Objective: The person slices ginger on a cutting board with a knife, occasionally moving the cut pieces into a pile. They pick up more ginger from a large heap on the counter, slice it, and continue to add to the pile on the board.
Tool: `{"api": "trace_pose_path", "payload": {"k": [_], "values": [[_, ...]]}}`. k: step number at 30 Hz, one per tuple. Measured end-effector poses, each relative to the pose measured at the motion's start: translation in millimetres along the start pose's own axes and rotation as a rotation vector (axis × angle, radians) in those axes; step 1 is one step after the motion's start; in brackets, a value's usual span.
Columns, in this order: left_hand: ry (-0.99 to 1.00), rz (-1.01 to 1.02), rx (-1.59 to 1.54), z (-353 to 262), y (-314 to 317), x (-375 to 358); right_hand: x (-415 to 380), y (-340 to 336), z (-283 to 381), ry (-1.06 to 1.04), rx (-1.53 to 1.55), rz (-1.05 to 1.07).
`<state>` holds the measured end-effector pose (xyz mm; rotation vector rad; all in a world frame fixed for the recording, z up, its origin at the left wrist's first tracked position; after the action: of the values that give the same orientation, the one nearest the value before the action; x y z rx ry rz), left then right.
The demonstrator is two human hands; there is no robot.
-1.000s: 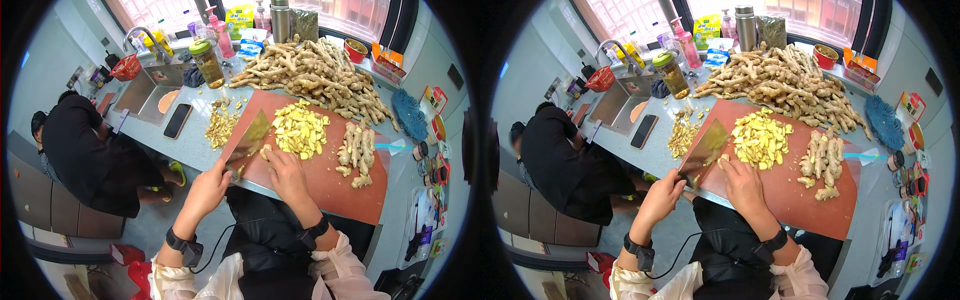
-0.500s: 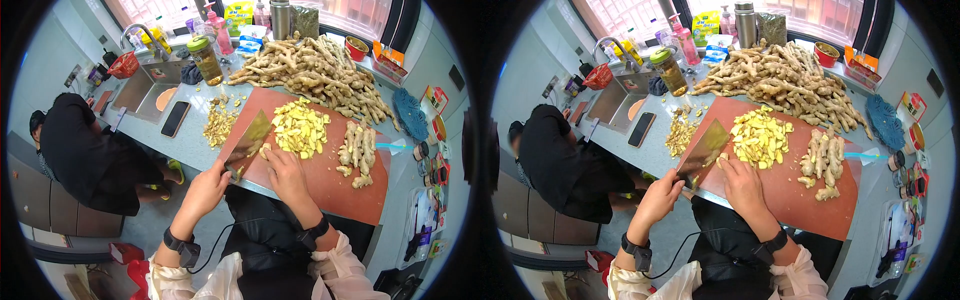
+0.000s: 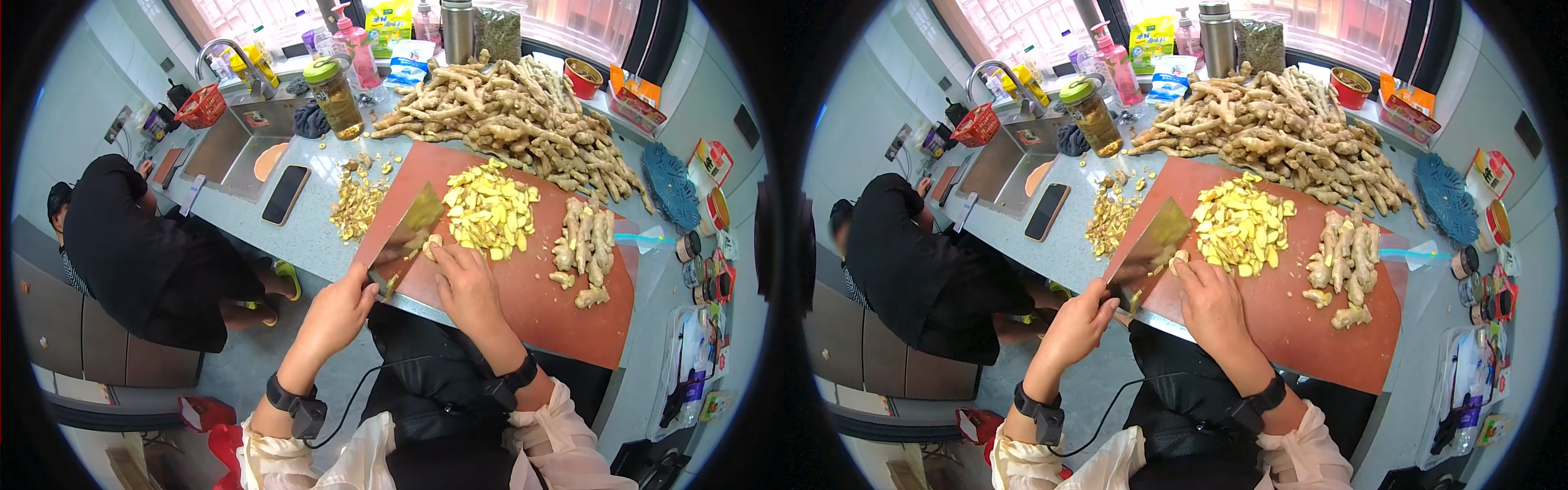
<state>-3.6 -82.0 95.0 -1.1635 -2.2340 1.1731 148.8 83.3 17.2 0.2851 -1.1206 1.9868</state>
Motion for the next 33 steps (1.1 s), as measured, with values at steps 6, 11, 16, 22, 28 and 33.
{"api": "trace_pose_path", "payload": {"k": [6, 11, 16, 22, 28, 33], "values": [[0.066, -0.037, -0.004, 10.7, 4.4, 0.3, 0.8, -0.7, 0.8, 0.018, 0.008, 0.005], [0.006, 0.005, -0.003, 5.7, -1.4, -0.9, 0.3, 0.4, 1.1, 0.009, -0.006, -0.002], [0.025, -0.008, -0.022, 7.4, -2.1, -3.0, 1.5, -1.3, 2.5, 0.010, 0.012, -0.006], [0.036, -0.006, -0.010, 10.0, 1.2, -2.7, 0.6, 0.6, 1.0, 0.008, -0.008, 0.003], [0.013, 0.000, -0.037, 6.8, -7.0, -5.6, 1.2, 0.2, 1.3, 0.004, -0.008, 0.020], [-0.009, 0.023, -0.040, 9.1, -2.9, -7.1, 2.3, -0.9, 4.6, 0.032, 0.007, 0.014]]}}
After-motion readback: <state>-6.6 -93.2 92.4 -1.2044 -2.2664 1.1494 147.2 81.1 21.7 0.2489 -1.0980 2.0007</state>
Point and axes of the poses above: each hand's wrist, its own x-axis towards the middle knuckle, its own y-axis out of the palm, z = x × y, the point moved 1 cm from there along x, towards the middle knuckle, and after that the axes turned 7 degrees about -z, right-handed, at the moved point
